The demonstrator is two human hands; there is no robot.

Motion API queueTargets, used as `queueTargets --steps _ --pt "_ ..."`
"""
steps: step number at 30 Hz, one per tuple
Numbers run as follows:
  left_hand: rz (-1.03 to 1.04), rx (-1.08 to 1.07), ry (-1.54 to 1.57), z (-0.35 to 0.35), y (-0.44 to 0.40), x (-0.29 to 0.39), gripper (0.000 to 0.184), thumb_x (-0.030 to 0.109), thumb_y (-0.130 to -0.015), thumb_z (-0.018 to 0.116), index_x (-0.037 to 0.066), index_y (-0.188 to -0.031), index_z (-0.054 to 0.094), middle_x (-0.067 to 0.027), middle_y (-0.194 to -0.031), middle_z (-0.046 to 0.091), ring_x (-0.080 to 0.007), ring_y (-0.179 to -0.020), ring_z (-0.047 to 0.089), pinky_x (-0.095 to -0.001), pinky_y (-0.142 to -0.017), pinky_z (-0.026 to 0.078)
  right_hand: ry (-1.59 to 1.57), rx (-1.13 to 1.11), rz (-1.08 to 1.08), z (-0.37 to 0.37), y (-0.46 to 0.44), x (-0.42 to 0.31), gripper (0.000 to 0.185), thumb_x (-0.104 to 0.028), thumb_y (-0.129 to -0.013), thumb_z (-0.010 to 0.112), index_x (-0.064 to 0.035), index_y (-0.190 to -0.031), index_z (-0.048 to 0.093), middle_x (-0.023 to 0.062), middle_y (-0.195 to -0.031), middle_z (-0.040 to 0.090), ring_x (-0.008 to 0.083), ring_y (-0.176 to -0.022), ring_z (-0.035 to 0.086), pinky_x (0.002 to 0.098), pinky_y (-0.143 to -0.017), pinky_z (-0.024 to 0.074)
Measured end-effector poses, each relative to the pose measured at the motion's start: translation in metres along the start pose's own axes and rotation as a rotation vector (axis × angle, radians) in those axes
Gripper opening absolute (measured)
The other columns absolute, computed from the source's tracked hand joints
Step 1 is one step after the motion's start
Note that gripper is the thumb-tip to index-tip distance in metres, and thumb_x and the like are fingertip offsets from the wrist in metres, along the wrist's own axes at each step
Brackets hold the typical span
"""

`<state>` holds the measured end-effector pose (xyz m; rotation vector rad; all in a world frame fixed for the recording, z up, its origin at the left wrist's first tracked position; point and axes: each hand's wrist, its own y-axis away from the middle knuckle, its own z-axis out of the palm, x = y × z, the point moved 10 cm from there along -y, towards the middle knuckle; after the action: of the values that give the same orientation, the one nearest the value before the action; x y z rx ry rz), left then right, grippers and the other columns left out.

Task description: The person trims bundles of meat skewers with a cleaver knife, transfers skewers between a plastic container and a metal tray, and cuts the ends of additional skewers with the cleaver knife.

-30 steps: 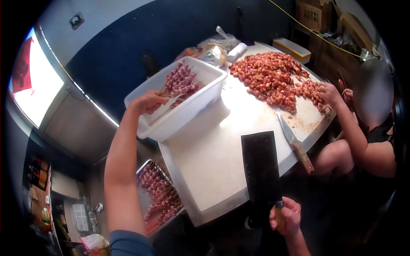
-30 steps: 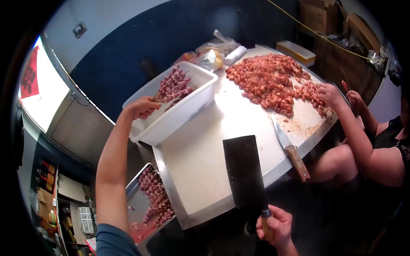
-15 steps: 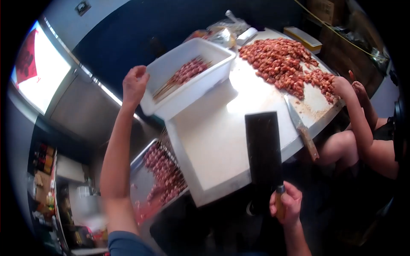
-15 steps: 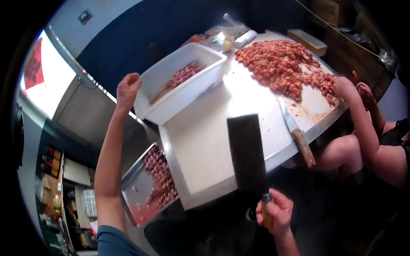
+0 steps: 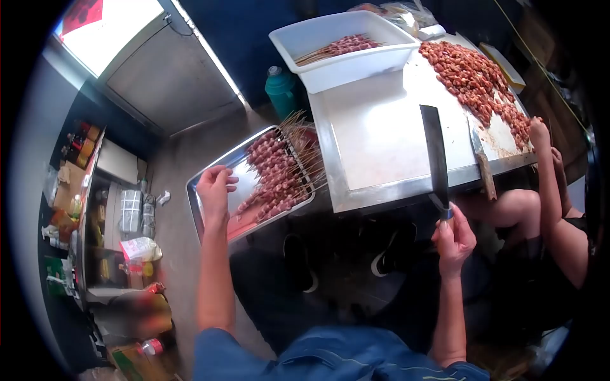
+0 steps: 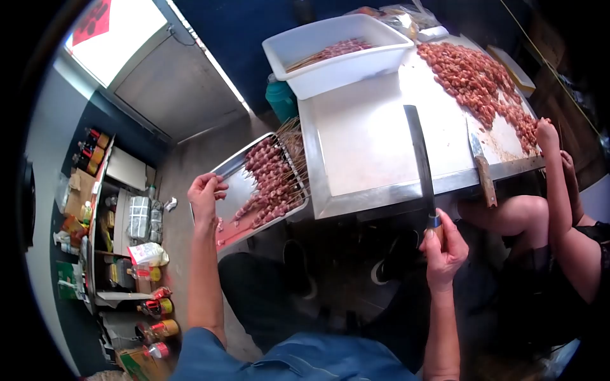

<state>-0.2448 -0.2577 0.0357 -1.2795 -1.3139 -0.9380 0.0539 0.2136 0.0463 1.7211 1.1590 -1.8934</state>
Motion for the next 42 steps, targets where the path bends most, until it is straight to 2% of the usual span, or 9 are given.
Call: queueTargets --steps 5,9,13,14,18,26,30,35,42 --pt "-0.024 -0.091 -0.040 0.001 0.019 -0.012 0.014 0.009 -0.090 0.059 -0.002 -0.099 0.062 -0.0086 -0.086 0.066 -0.0137 -0.070 0.066 -0.0225 -0.055 0.049 0.561 -0.039 -0.414 0.014 -0.026 -0.050 0.030 0.001 -0.079 0.065 0.0028 -0.109 0.066 0.0120 -0.077 0.060 0.0203 -0.065 0.060 0.0296 -0.061 0.0485" --pt "-0.040 -0.121 -0.213 -0.008 -0.003 -0.054 0.013 0.008 -0.087 0.059 -0.002 -0.093 0.064 -0.0074 -0.083 0.066 -0.0134 -0.068 0.066 -0.0237 -0.055 0.049 0.697 -0.096 -0.502 0.022 -0.034 -0.047 0.028 0.001 -0.078 0.067 0.0015 -0.106 0.065 0.0132 -0.078 0.061 0.0251 -0.067 0.062 0.0319 -0.063 0.0506" --pt "-0.021 -0.066 -0.498 -0.029 -0.031 -0.135 0.015 0.012 -0.084 0.059 0.000 -0.084 0.068 -0.0144 -0.073 0.068 -0.0227 -0.067 0.069 -0.0345 -0.064 0.053 0.804 -0.125 -0.548 0.029 -0.035 -0.046 0.030 -0.001 -0.078 0.068 -0.0011 -0.108 0.064 0.0131 -0.080 0.062 0.0277 -0.070 0.064 0.0336 -0.066 0.0518" --pt "0.063 -0.052 -0.661 -0.029 -0.033 -0.140 0.016 0.013 -0.083 0.058 0.002 -0.084 0.070 -0.0194 -0.078 0.068 -0.0313 -0.074 0.068 -0.0399 -0.072 0.052 0.810 -0.131 -0.546 0.031 -0.035 -0.046 0.030 -0.001 -0.078 0.068 -0.0011 -0.108 0.064 0.0131 -0.080 0.062 0.0277 -0.070 0.064 0.0336 -0.066 0.0518" --pt "0.289 -0.138 -0.878 -0.007 -0.023 -0.164 0.016 0.012 -0.081 0.059 0.005 -0.087 0.072 -0.0166 -0.082 0.068 -0.0387 -0.076 0.065 -0.0431 -0.070 0.052 0.892 -0.154 -0.395 0.032 -0.037 -0.031 0.030 -0.003 -0.080 0.067 -0.0034 -0.110 0.064 0.0135 -0.089 0.063 0.0282 -0.079 0.064 0.0350 -0.072 0.0519" --pt "0.219 -0.246 -0.932 0.026 -0.015 -0.193 0.008 0.008 -0.079 0.058 0.003 -0.083 0.064 -0.0186 -0.091 0.055 -0.0395 -0.084 0.058 -0.0483 -0.073 0.047 0.898 -0.043 -0.280 0.004 -0.026 -0.031 0.037 -0.003 -0.086 0.061 0.0002 -0.124 0.058 0.0131 -0.125 0.056 0.0253 -0.109 0.056 0.0322 -0.087 0.0464" --pt "0.335 -0.120 -0.873 0.027 -0.013 -0.160 0.007 0.006 -0.078 0.058 0.002 -0.083 0.062 -0.0168 -0.090 0.055 -0.0380 -0.085 0.057 -0.0487 -0.072 0.047 0.934 0.011 -0.383 0.000 -0.009 -0.045 0.039 -0.001 -0.087 0.058 0.0009 -0.126 0.057 0.0148 -0.129 0.054 0.0263 -0.115 0.055 0.0336 -0.090 0.0450" --pt "0.402 -0.153 -0.758 0.046 -0.031 -0.151 0.010 0.008 -0.079 0.058 0.003 -0.085 0.064 -0.0153 -0.091 0.056 -0.0369 -0.087 0.058 -0.0478 -0.074 0.047 0.853 0.046 -0.336 -0.006 -0.010 -0.040 0.034 -0.005 -0.091 0.055 0.0006 -0.125 0.057 0.0130 -0.127 0.055 0.0239 -0.110 0.056 0.0324 -0.088 0.0459" --pt "0.266 -0.502 -0.809 0.093 -0.058 -0.185 0.015 0.017 -0.080 0.061 0.003 -0.080 0.068 -0.0200 -0.087 0.065 -0.0392 -0.085 0.062 -0.0474 -0.073 0.049 0.739 0.101 -0.221 -0.026 -0.011 -0.023 0.028 -0.008 -0.094 0.055 -0.0011 -0.121 0.060 0.0098 -0.123 0.057 0.0189 -0.099 0.058 0.0294 -0.081 0.0481"
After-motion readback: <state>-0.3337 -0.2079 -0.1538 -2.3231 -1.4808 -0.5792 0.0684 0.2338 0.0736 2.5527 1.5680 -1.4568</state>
